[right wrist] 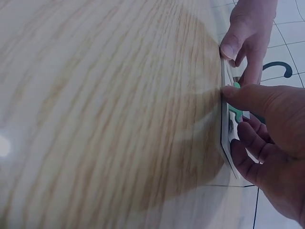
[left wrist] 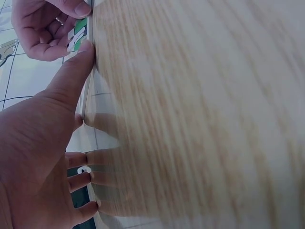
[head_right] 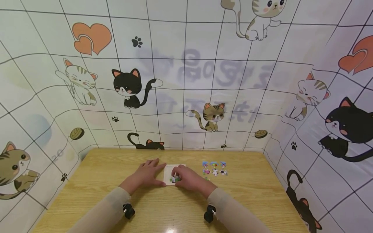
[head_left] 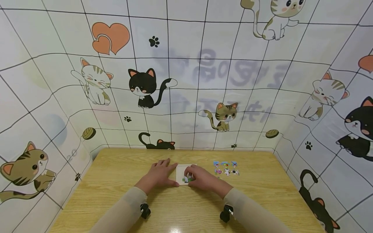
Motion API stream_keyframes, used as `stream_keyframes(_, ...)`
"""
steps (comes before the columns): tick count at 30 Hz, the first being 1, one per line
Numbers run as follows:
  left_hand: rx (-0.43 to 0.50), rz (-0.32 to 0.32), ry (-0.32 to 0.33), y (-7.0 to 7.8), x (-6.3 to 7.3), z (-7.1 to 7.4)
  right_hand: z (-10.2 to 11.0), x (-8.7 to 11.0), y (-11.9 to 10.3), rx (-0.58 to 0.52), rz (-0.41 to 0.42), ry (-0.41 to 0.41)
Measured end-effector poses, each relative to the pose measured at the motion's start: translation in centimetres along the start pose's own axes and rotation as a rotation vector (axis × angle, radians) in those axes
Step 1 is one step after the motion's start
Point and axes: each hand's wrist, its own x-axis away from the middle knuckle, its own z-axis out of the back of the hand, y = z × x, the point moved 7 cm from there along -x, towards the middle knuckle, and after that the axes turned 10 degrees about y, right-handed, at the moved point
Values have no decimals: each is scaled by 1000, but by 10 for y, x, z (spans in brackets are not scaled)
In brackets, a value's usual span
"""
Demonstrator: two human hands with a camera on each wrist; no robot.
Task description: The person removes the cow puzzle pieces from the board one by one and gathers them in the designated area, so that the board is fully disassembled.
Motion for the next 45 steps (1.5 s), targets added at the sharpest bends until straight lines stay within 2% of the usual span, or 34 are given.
stream_keyframes(10,0,-7,-2,-1,-1,-3,3,1,2,-30,-39,-33)
stream_keyframes(14,-4,-12,1,0,0,-2,4,2,0,-27,-27,-27)
stream_keyframes(28,-9,-10,3,-1,-1,-2,14,7,2,-50,12,63)
stream_keyframes(45,4,-9,-1,0,1,-1,45,30,10,-147,-4,131)
